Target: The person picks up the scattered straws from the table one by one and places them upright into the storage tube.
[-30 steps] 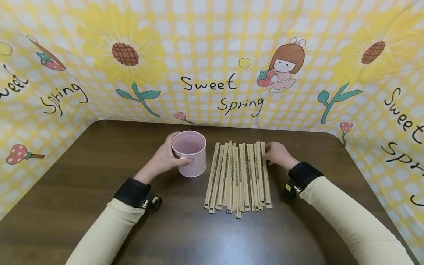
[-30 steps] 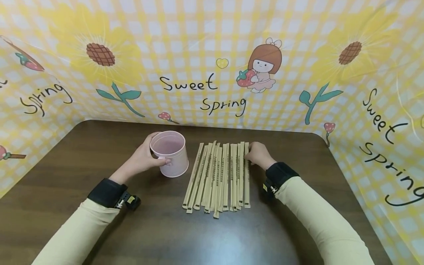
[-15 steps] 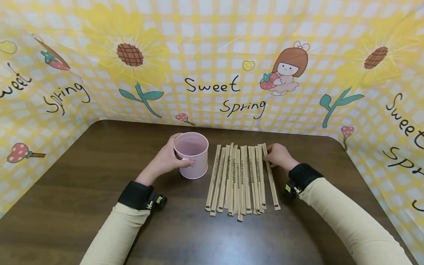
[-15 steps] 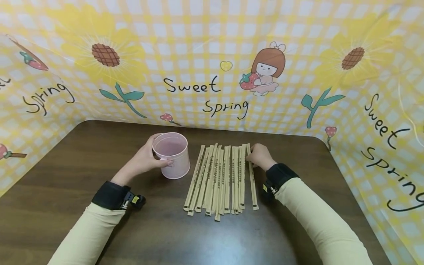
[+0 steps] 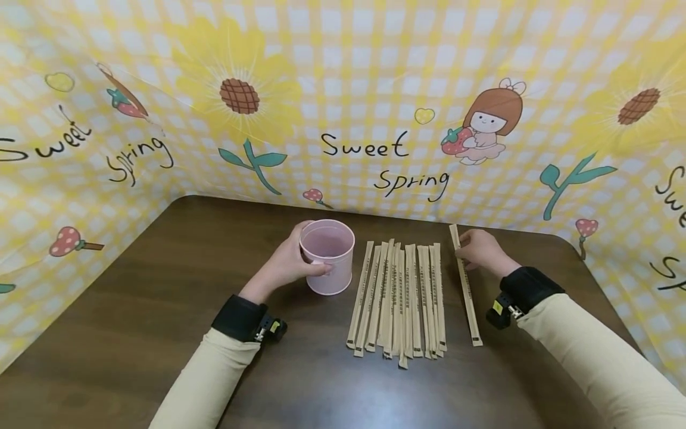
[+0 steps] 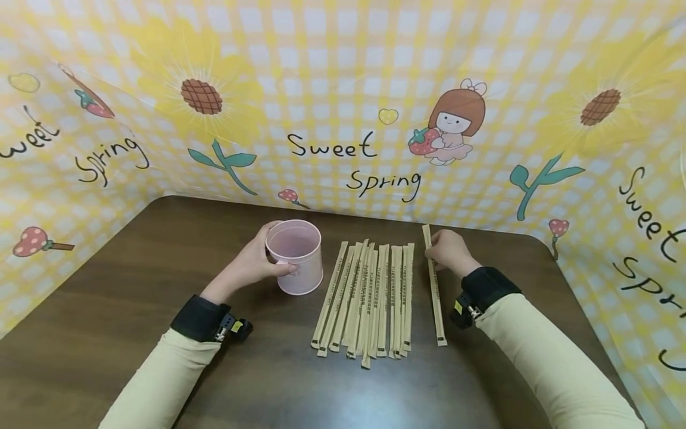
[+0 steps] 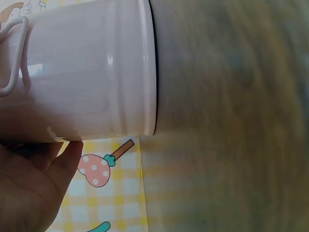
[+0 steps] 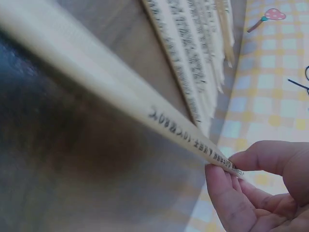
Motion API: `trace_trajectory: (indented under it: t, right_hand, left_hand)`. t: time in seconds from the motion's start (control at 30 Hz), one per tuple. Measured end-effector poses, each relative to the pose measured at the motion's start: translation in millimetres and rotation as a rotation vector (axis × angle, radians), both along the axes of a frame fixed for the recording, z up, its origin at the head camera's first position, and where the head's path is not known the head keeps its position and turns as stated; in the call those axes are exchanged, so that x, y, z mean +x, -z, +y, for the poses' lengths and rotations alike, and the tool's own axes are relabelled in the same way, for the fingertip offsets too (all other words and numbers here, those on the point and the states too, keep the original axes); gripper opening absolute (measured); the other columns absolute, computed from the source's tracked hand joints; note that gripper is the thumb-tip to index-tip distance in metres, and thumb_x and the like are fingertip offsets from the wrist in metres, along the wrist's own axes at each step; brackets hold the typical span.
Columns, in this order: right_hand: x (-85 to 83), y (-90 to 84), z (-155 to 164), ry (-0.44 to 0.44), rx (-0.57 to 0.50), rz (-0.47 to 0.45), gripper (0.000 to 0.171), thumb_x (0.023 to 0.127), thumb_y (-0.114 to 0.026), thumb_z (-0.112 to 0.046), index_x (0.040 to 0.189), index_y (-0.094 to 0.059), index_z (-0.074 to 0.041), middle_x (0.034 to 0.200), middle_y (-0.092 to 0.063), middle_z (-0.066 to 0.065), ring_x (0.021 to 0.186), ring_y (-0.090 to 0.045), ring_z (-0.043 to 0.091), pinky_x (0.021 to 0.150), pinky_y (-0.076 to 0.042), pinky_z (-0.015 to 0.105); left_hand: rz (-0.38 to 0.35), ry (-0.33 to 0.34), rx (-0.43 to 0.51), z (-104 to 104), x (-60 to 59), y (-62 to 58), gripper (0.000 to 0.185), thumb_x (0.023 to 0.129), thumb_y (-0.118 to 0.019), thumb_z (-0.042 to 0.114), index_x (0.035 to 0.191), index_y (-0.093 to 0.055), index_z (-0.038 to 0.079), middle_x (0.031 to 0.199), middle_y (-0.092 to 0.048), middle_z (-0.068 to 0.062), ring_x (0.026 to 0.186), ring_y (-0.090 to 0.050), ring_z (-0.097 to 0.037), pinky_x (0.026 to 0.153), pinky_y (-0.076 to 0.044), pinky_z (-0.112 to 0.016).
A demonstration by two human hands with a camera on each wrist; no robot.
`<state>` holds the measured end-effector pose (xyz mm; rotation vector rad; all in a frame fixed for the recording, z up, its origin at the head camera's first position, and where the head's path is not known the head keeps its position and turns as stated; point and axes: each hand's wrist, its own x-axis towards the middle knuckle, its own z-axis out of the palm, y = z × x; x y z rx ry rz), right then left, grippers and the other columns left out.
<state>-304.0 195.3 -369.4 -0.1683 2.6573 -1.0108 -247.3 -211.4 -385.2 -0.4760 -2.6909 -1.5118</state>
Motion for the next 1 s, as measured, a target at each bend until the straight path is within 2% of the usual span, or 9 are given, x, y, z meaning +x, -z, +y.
trace_trajectory:
  t: [0.17, 0.23, 0.3, 0.43, 0.53, 0.63, 0.73, 0.83, 1.0]
  right_hand:
    - [8.3, -22.5, -8.3, -0.019, 0.046, 0.1, 0.049, 0.1, -0.052, -0.007, 0.139, -0.039, 0.02, 0.13, -0.052, 0.041, 0.094, -0.067, 0.044, 0.079, -0.06, 0.044]
    - [8.5, -30.8, -10.9, -0.039, 0.062, 0.163, 0.047, 0.1, -0.051, -0.006, 0.138, -0.04, 0.019, 0.122, -0.057, 0.04, 0.087, -0.067, 0.043, 0.073, -0.058, 0.042]
    - [7.6, -40.1, -14.4, -0.058, 0.044, 0.213, 0.046, 0.1, -0.05, -0.006, 0.138, -0.039, 0.018, 0.112, -0.06, 0.036, 0.079, -0.065, 0.037, 0.067, -0.053, 0.037]
    - [3.1, -64.3, -24.7, -0.073, -0.019, 0.351, 0.044, 0.098, -0.051, -0.003, 0.136, -0.039, 0.017, 0.097, -0.058, 0.024, 0.067, -0.054, 0.015, 0.061, -0.044, 0.027]
    - [1.6, -87.1, -35.4, -0.055, -0.07, 0.444, 0.044, 0.098, -0.051, -0.001, 0.136, -0.04, 0.016, 0.099, -0.056, 0.021, 0.07, -0.051, 0.009, 0.061, -0.046, 0.019]
    - [1.4, -107.2, -45.9, -0.035, -0.095, 0.489, 0.047, 0.099, -0.05, -0.004, 0.141, -0.038, 0.013, 0.104, -0.053, 0.019, 0.079, -0.055, 0.013, 0.063, -0.046, 0.014]
    - [2.3, -124.8, -58.1, -0.021, -0.12, 0.515, 0.048, 0.102, -0.049, -0.007, 0.145, -0.036, 0.009, 0.11, -0.051, 0.018, 0.095, -0.058, 0.024, 0.072, -0.048, 0.018]
    - [5.3, -138.5, -74.2, -0.023, -0.169, 0.52, 0.049, 0.103, -0.048, -0.008, 0.149, -0.034, 0.006, 0.117, -0.049, 0.018, 0.11, -0.056, 0.033, 0.084, -0.05, 0.031]
    - [11.3, -147.0, -103.0, -0.046, -0.27, 0.562, 0.049, 0.103, -0.048, -0.007, 0.149, -0.032, 0.004, 0.12, -0.049, 0.02, 0.116, -0.055, 0.036, 0.094, -0.049, 0.042]
  left_hand:
    - [-0.003, -0.016, -0.002, -1.7, 4.7, 4.3, 0.1, 0.075, -0.087, 0.014, 0.154, -0.027, 0.0, 0.144, -0.052, -0.026, 0.128, -0.056, -0.042, 0.108, -0.045, -0.056]
    - [-0.011, -0.02, -0.002, -2.0, 5.7, 6.7, 0.101, 0.075, -0.087, 0.014, 0.154, -0.027, 0.0, 0.144, -0.052, -0.027, 0.128, -0.056, -0.042, 0.108, -0.044, -0.056]
    - [-0.01, -0.019, -0.006, -1.6, 5.9, 7.9, 0.101, 0.074, -0.087, 0.015, 0.154, -0.026, -0.001, 0.144, -0.052, -0.027, 0.127, -0.056, -0.042, 0.108, -0.044, -0.056]
    - [0.004, -0.009, 0.001, -0.7, 2.8, 6.7, 0.102, 0.074, -0.087, 0.015, 0.154, -0.026, -0.002, 0.143, -0.052, -0.027, 0.127, -0.056, -0.042, 0.108, -0.044, -0.056]
    - [0.021, -0.003, 0.002, -0.4, 0.0, 4.5, 0.101, 0.074, -0.087, 0.014, 0.153, -0.027, -0.001, 0.143, -0.053, -0.027, 0.127, -0.057, -0.041, 0.108, -0.044, -0.055]
    - [0.027, 0.003, -0.006, -0.7, 0.0, 3.9, 0.101, 0.074, -0.087, 0.015, 0.153, -0.026, -0.002, 0.143, -0.052, -0.027, 0.127, -0.056, -0.042, 0.108, -0.044, -0.056]
    - [0.021, 0.008, -0.013, -1.8, 0.3, 3.3, 0.103, 0.075, -0.086, 0.016, 0.155, -0.024, -0.003, 0.144, -0.051, -0.028, 0.128, -0.056, -0.042, 0.108, -0.044, -0.057]
    - [0.012, 0.009, -0.013, -3.6, -0.6, 3.8, 0.107, 0.076, -0.086, 0.018, 0.157, -0.02, -0.003, 0.146, -0.049, -0.03, 0.13, -0.054, -0.044, 0.11, -0.042, -0.059]
    - [0.003, 0.022, 0.011, -4.8, -2.5, 5.9, 0.11, 0.076, -0.087, 0.019, 0.158, -0.018, -0.004, 0.148, -0.047, -0.03, 0.134, -0.051, -0.045, 0.113, -0.039, -0.061]
